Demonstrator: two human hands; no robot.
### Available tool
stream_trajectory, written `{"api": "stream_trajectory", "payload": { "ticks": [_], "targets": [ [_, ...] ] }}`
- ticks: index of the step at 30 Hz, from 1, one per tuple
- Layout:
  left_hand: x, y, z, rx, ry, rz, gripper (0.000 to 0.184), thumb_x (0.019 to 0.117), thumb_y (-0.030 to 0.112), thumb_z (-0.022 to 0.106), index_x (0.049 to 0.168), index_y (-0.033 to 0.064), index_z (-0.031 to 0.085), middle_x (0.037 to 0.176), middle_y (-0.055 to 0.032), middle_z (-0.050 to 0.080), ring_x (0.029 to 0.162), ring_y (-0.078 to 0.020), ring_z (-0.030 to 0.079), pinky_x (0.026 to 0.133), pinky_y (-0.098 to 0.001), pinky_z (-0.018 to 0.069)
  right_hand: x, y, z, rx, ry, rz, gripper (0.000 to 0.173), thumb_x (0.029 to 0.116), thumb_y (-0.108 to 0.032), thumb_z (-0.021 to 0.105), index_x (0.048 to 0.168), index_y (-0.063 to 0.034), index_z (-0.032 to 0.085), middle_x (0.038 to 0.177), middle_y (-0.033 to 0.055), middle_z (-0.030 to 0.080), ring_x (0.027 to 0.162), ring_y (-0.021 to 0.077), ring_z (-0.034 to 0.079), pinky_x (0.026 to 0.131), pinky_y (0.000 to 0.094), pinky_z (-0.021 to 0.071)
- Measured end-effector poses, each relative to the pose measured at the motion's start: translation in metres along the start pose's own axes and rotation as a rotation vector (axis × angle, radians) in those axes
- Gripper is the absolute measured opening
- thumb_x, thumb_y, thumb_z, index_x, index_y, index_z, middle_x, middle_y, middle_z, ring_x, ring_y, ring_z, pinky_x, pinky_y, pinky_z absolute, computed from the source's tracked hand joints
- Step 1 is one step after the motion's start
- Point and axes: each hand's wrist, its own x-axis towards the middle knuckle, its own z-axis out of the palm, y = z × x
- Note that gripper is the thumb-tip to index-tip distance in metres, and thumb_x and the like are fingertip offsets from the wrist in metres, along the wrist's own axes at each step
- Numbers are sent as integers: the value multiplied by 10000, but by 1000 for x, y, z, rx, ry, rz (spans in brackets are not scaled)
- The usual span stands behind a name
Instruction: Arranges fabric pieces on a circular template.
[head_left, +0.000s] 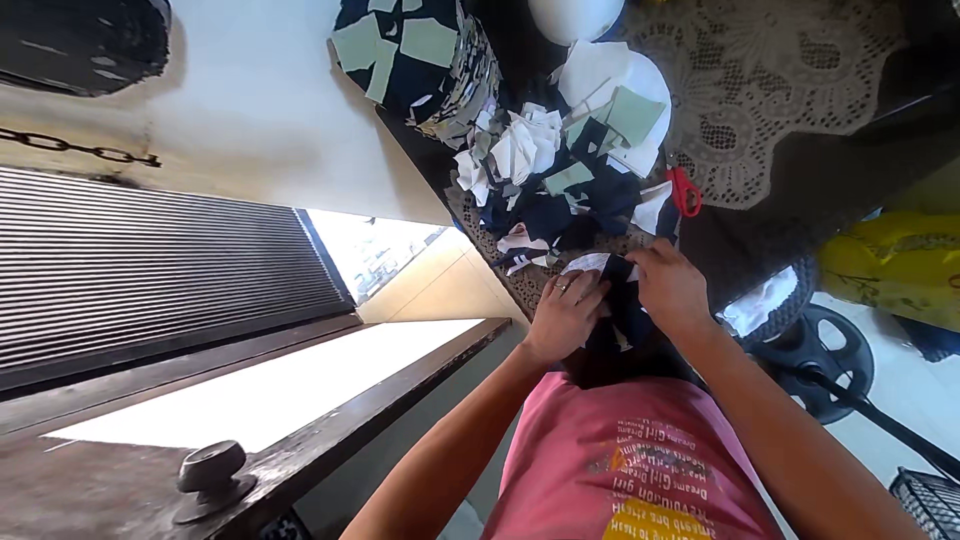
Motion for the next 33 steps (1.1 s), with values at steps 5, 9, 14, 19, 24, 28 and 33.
{"api": "stream_trajectory", "payload": {
  "ticks": [5, 9, 14, 19, 24, 28, 33],
  "targets": [
    [-1, 1, 4, 12, -28, -25, 286, 997, 198, 577, 1197, 111, 761, 1280, -132, 700, 1206, -357, 652, 970, -558, 526, 3, 3, 7, -38, -18, -79, 282, 932, 76, 608, 1117, -50, 779, 1108, 231, 679, 1018, 422, 677, 796, 556, 559],
    [-1, 6, 2, -9, -38, -68, 306, 1006, 221, 566, 1221, 104, 749, 1294, -132, 693, 1224, -372, 638, 979, -586, 510, 1, 2, 5, -27, -60, -33, 301, 951, 63, 582, 1162, -54, 762, 1153, 235, 667, 1043, 431, 669, 821, 572, 556],
    [16, 39, 6, -54, -96, -215, 541, 1003, 381, 576, 1428, 47, 598, 1543, -210, 489, 1463, -462, 392, 1162, -700, 261, -12, 6, -3, 42, 31, -30, 278, 985, 12, 555, 1155, -56, 763, 1141, 228, 686, 990, 418, 697, 775, 569, 574],
    [25, 34, 19, -51, -342, -63, 814, 991, 614, 484, 1568, 45, 410, 1642, -192, 347, 1536, -427, 268, 1204, -674, 182, -39, 25, -10, 79, 134, -29, 255, 994, -40, 554, 1134, -39, 767, 1114, 223, 709, 965, 389, 716, 790, 539, 588],
    [33, 16, 11, -71, -511, 175, 837, 990, 625, 481, 1605, 76, 338, 1679, -156, 282, 1566, -373, 213, 1236, -623, 135, -68, 42, -12, 98, 201, 0, 249, 982, -33, 559, 1121, -20, 766, 1090, 234, 701, 923, 373, 713, 762, 511, 589],
    [51, 20, -19, -121, -273, -100, 529, 983, 314, 640, 1452, 80, 576, 1562, -171, 477, 1477, -383, 400, 1187, -608, 310, -85, 44, -7, 127, 211, 32, 248, 974, -35, 564, 1117, -13, 765, 1088, 238, 699, 903, 380, 714, 734, 526, 587],
    [77, -23, -56, -23, -22, -435, 357, 927, 131, 703, 1255, -3, 661, 1367, -237, 592, 1319, -438, 518, 1046, -617, 431, -98, 43, 2, 150, 208, 50, 241, 970, -32, 577, 1115, -22, 769, 1087, 227, 705, 930, 373, 714, 767, 518, 590]
  ]
}}
